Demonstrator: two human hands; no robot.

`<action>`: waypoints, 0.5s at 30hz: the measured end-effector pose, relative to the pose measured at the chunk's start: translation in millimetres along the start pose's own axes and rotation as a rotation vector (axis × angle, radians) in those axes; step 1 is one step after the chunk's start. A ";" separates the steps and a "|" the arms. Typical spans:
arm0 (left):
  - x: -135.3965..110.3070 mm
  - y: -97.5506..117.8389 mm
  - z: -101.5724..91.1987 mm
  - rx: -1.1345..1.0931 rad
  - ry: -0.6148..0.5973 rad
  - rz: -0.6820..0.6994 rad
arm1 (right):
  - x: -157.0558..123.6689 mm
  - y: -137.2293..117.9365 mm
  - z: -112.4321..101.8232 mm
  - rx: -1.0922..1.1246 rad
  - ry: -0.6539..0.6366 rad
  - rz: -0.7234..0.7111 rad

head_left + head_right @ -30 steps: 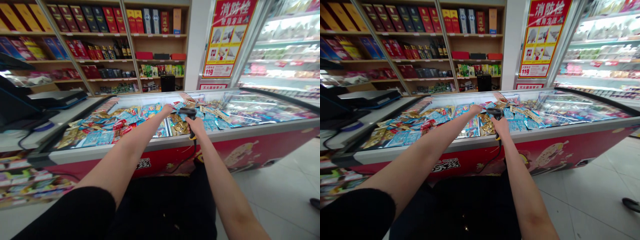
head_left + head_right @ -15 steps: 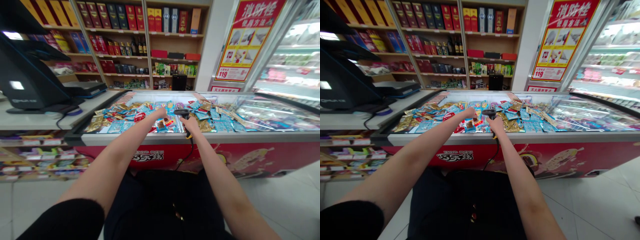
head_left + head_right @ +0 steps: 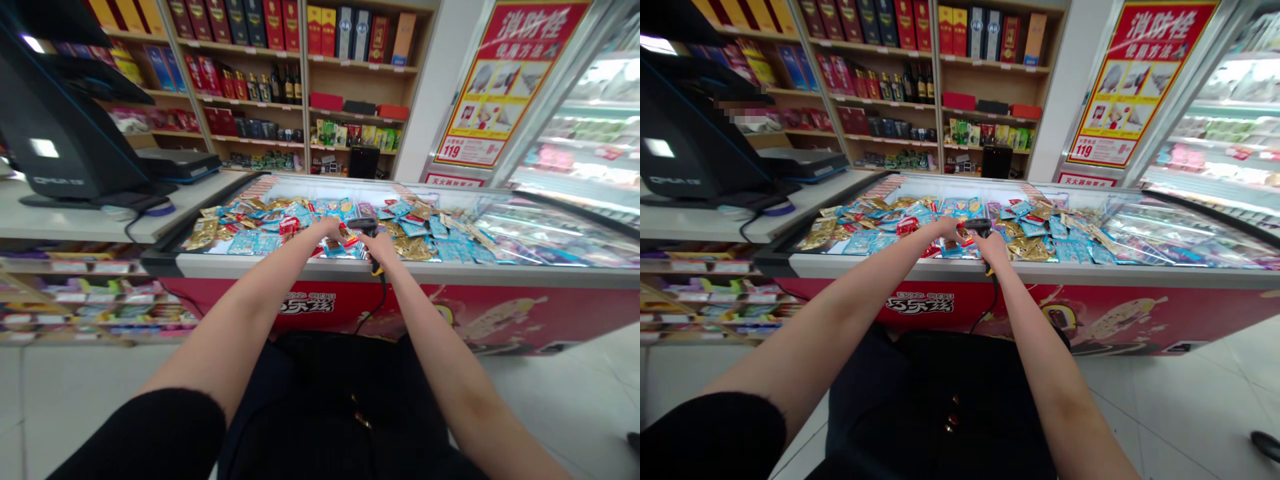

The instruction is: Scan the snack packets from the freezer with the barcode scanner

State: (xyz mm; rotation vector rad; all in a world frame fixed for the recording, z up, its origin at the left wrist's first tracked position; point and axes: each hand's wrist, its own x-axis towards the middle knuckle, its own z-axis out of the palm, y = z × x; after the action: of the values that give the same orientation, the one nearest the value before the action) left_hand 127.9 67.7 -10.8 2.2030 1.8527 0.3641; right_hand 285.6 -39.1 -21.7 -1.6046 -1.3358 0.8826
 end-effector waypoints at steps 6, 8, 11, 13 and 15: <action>5.7 9.1 6.8 0.081 0.063 0.065 | 2.6 2.4 -7.4 0.015 0.023 0.011; 5.5 12.5 7.6 0.040 0.081 0.112 | 2.6 2.7 -9.8 0.016 0.035 0.008; 4.3 15.9 7.2 -0.050 0.094 0.128 | 1.9 3.5 -12.5 0.032 0.039 0.008; 4.1 15.8 6.9 -0.139 0.118 0.100 | 0.8 3.6 -13.8 0.044 0.039 0.009; 4.8 13.8 6.7 -0.262 0.162 0.043 | -0.8 2.9 -14.8 0.047 0.037 0.007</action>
State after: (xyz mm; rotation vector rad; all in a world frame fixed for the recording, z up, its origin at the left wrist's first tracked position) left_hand 143.7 70.1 -12.3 2.0896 1.7221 0.7670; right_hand 300.0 -42.6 -18.5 -1.5834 -1.2752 0.8780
